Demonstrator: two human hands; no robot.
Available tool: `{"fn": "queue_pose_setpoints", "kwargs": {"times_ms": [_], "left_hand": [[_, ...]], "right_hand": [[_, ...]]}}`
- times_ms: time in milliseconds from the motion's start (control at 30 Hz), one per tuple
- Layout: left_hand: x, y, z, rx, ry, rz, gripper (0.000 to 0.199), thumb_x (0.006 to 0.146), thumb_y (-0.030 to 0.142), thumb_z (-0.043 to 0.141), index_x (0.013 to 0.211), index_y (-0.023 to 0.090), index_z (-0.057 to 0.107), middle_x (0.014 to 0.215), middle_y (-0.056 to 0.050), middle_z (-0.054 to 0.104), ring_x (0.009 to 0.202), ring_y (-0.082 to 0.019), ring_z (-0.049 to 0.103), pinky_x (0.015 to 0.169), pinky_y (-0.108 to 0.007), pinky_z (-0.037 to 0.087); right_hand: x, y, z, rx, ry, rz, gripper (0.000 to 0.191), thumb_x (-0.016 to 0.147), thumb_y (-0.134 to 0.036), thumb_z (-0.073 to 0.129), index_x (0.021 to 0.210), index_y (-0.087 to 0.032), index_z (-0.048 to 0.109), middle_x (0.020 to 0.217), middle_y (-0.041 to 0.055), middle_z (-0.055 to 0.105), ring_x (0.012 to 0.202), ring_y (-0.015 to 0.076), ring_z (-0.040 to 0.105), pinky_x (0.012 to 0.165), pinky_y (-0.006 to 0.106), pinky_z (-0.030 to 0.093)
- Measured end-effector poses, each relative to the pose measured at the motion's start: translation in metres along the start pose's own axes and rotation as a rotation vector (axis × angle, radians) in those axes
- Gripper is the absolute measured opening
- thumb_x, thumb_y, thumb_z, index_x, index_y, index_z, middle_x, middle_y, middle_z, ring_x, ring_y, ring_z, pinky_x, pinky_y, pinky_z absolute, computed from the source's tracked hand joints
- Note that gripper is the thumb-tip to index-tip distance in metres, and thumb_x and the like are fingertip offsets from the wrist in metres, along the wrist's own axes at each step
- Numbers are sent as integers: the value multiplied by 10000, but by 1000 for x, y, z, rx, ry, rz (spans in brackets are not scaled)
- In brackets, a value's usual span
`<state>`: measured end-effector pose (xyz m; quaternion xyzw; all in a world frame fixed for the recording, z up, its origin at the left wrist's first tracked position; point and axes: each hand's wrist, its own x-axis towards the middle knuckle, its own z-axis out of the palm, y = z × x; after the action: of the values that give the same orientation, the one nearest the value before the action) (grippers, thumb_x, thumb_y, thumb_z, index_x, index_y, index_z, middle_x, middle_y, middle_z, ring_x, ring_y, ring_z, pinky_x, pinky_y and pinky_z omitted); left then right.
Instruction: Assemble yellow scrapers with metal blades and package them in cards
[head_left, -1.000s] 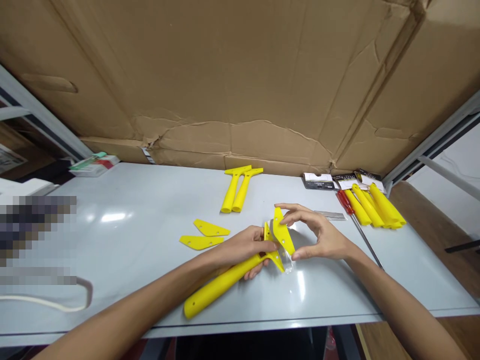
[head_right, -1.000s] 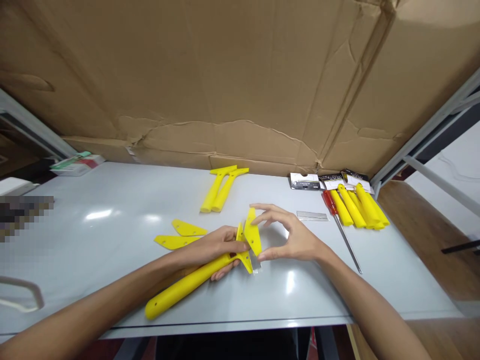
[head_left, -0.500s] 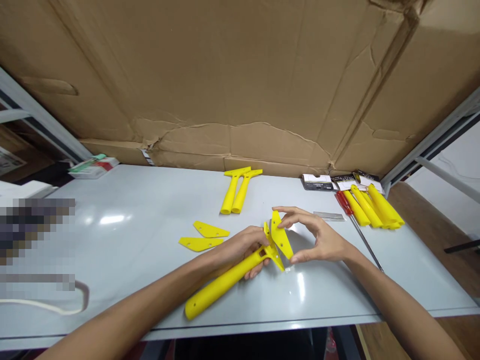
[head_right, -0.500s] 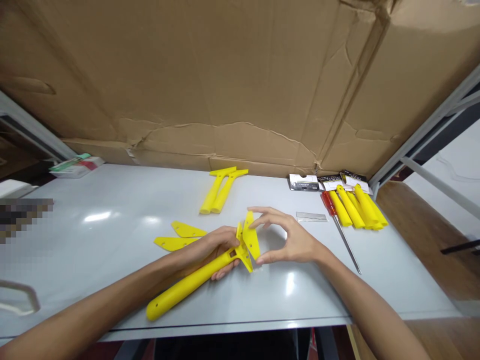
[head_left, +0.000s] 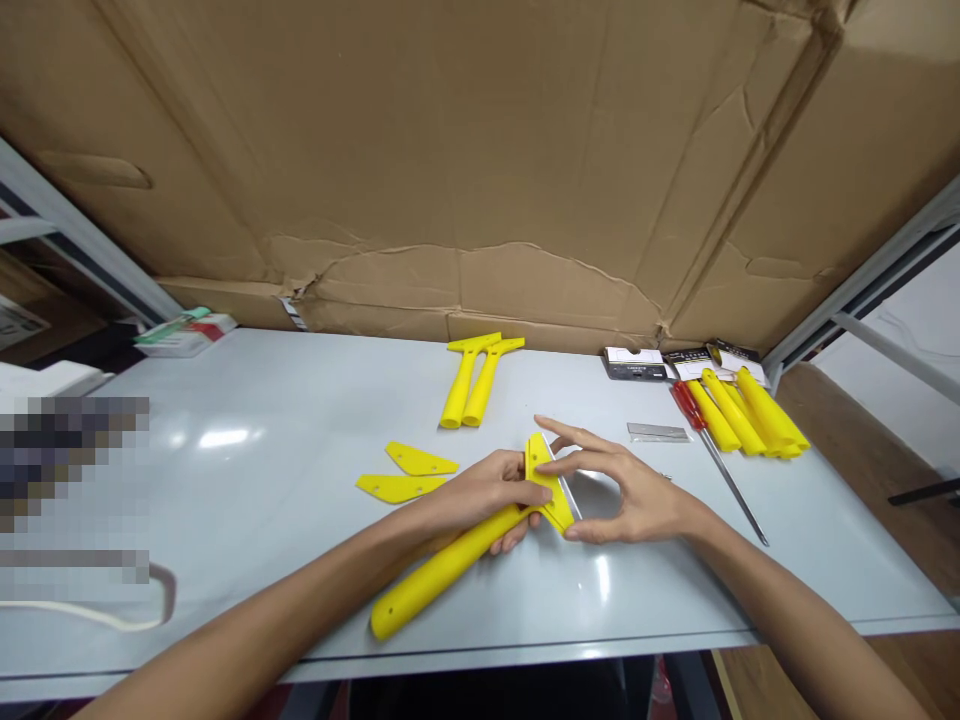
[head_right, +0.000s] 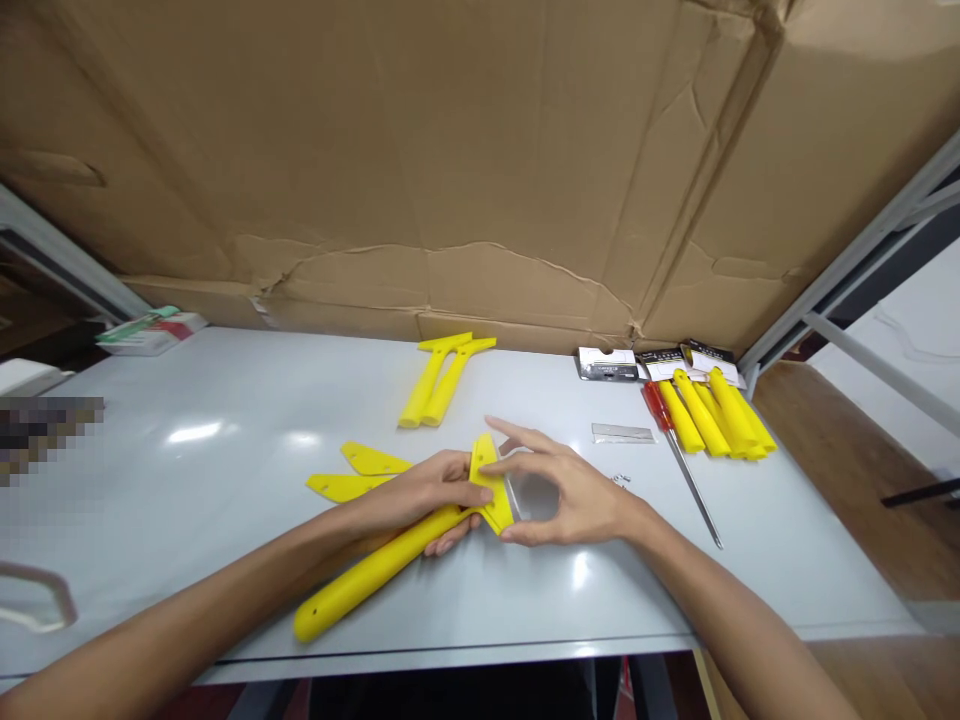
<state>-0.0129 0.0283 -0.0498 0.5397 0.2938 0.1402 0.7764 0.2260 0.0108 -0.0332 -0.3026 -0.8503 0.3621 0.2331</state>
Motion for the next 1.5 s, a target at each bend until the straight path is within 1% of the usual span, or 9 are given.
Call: {"fn": "queue_pose_setpoints", "kwargs": {"times_ms": [100,167,233,300,433,733,967,1067,1500], "left_hand": [[-1,2,1,61,0,18,295,857,412,716,788,141,620,509,16,584,383,-92,496,417,-197,405],[-3,5,2,80,-4,45,324,841,436,759,844,149,609,554,29,597,415,-84,504,435,-191,418],[-5,9,4,99,5,72,350,835,450,778,884,155,596,595,34,608,448,-77,504,454,-185,421],[-8,12,5,134,35,82,356,843,452,772,933,150,606,619,37,608,475,-72,499,470,-181,421],[-10,15,8,218,127,86,331,837,411,767,986,144,641,637,41,606,508,-81,510,483,-188,435],[-12,17,17,346,275,108,295,856,425,711,854,135,654,638,0,634,544,-127,573,524,-243,472],[-13,19,10,395,244,121,286,881,413,680,839,130,692,645,-15,648,567,-128,580,573,-252,471],[-11,17,10,406,258,125,278,884,407,678,821,137,674,634,-8,637,527,-114,546,536,-243,451],[-11,19,11,296,198,134,316,895,451,665,855,139,698,714,-18,650,584,-116,567,532,-226,453]], "right_hand": [[-1,-1,1,53,-4,13,531,830,-385,823,1331,-292,673,1741,73,137,1396,281,496,1127,458,472],[-1,1,3,153,63,28,530,900,-363,755,1407,-322,606,1692,91,261,1325,241,545,1049,414,533],[0,4,4,279,189,82,542,960,-338,679,1477,-323,517,1511,114,488,1142,183,629,888,336,596],[2,7,6,380,258,157,489,970,-355,663,1436,-273,539,1207,87,645,886,136,661,677,250,590],[3,5,9,408,170,253,283,939,-394,700,1121,-177,689,822,16,675,603,91,606,474,180,479],[1,2,17,502,215,290,266,829,-329,831,962,-181,655,678,-47,639,526,73,561,464,170,452],[2,5,16,436,239,265,266,973,-423,644,939,-163,691,674,-10,662,502,88,591,483,206,483],[3,3,15,328,286,248,245,969,-385,652,857,-169,681,652,-22,632,501,74,565,478,194,454],[2,0,16,383,281,268,248,940,-407,683,865,-171,671,540,-43,611,419,101,564,405,208,466]]}}
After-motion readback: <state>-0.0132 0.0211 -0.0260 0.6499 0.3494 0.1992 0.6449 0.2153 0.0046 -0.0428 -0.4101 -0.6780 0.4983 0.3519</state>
